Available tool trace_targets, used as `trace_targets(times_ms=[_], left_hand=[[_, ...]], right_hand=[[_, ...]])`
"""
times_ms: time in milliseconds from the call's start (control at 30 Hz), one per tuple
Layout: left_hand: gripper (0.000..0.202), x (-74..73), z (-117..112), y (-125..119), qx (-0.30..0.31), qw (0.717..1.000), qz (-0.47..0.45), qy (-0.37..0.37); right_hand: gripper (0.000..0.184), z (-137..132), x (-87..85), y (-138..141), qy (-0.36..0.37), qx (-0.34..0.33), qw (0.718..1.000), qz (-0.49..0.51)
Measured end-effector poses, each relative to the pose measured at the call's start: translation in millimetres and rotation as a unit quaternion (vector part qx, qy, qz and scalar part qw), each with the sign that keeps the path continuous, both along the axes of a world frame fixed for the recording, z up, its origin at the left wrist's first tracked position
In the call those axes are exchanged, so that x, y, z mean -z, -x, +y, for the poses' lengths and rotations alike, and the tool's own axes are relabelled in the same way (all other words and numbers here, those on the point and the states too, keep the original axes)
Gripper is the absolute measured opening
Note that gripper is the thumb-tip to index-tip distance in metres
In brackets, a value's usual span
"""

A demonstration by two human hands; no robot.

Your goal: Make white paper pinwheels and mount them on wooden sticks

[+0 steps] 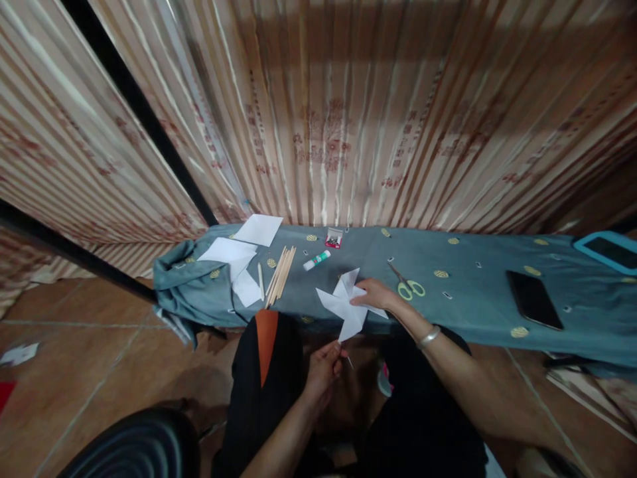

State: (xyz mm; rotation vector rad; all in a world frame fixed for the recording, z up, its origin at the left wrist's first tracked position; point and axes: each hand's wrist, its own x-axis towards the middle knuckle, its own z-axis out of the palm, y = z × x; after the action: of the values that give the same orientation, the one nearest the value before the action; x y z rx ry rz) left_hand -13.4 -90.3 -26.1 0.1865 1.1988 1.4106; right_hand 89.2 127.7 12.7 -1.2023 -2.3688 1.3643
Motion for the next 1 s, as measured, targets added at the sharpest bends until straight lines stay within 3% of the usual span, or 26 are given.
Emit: trace_targets(times_ms=[233,633,1000], left_hand=[[0.051,0.9,2,-3,-0.011,0.998,-0.064,0.014],[0.019,-3.2,5,-7,0.013,0.976,-0.213,0.028],[0.031,-1.6,7,-9,0.023,0.969,-0.243,0.038]], right_hand=[[0.015,15,-14.8,12,-0.027,-0.073,0.990,-0.117],[0.026,22,-21.2,19,0.003,-0.124,0.970,-0.208],[0.024,25,-20.1,24,0.002,-0.124,0.962,-0.245]])
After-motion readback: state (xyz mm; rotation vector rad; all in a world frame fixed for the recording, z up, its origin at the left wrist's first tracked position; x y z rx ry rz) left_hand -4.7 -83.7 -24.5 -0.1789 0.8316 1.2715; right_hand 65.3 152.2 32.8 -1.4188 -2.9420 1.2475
